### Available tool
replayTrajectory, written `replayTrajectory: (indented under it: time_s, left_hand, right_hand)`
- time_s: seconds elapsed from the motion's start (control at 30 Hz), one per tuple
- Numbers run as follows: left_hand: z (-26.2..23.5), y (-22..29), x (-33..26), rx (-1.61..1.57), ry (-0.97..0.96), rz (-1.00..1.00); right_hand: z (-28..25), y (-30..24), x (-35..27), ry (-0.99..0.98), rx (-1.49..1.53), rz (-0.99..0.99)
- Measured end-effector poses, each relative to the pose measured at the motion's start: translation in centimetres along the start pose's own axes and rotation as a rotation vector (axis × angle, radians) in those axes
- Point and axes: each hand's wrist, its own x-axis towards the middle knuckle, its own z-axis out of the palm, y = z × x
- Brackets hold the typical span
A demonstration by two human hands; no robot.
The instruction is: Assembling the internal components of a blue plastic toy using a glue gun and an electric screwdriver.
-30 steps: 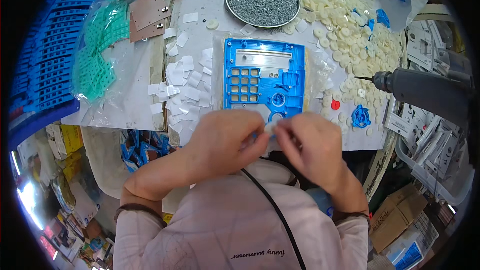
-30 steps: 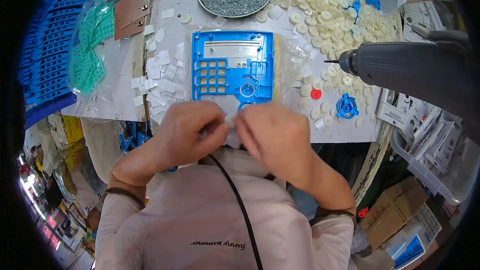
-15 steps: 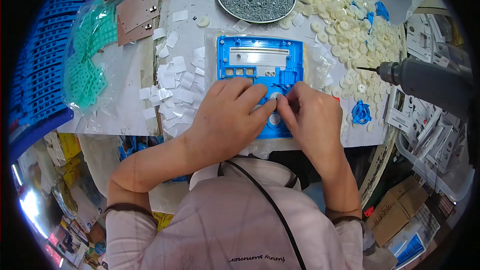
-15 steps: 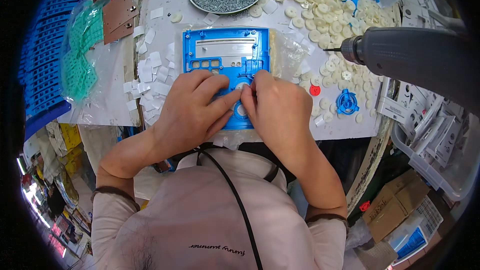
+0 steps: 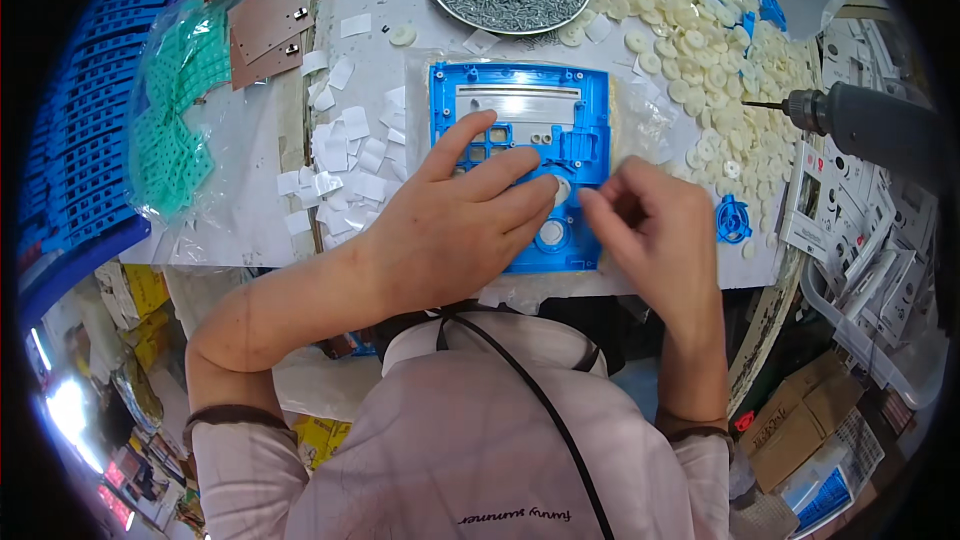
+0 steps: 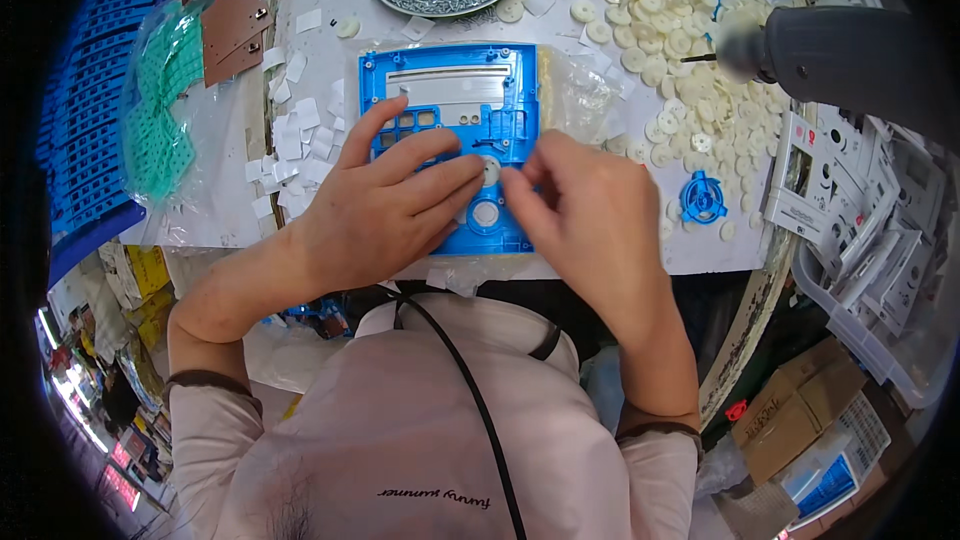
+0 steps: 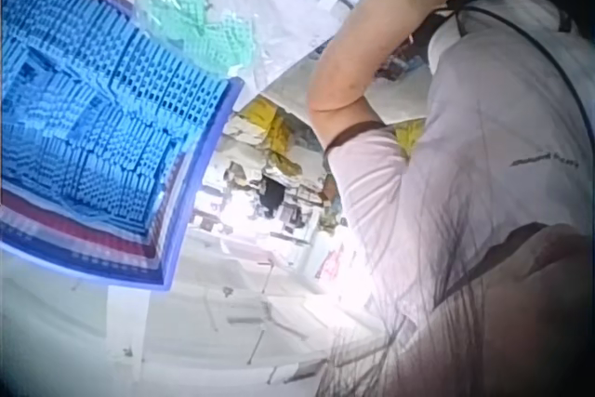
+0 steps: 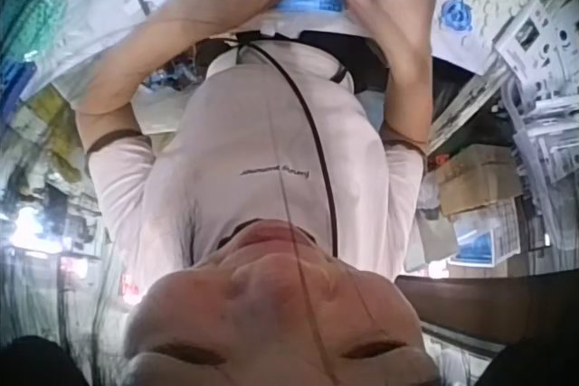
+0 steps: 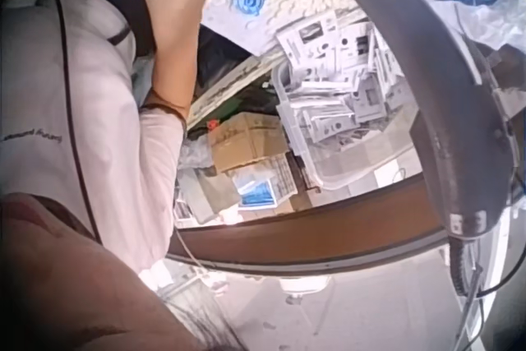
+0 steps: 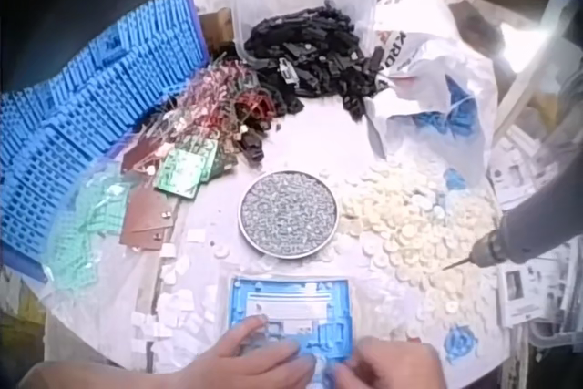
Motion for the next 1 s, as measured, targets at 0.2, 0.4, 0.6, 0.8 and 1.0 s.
replayTrajectory:
  time_s: [0.2, 0.4, 0.6, 0.8, 1.0]
  left_hand:
    - [0.0, -0.2, 0.4, 0.04, -0.005, 0.03]
    - [-0.8, 0.4, 1.0, 0.089, -0.091, 0.032]
    - [-0.9, 0.6, 0.4, 0.075, -0.136, 0.035]
    - [-1.6, 0.1, 1.2, 0.05, -0.174, 0.068]
    - [-1.3, 0.1, 1.1, -0.007, -0.156, 0.027]
  right_hand:
    - [-2.7, 2.5, -2.5, 0.146, 0.082, 0.05]
    - [-4.0, 2.3, -3.6, 0.184, 0.069, 0.093]
    - [-4.1, 2.4, -3.9, 0.199, 0.059, 0.046]
    - [-4.0, 2.6, -4.0, 0.243, 0.053, 0.011]
    - [-4.8, 2.7, -4.4, 0.276, 0.04, 0.014]
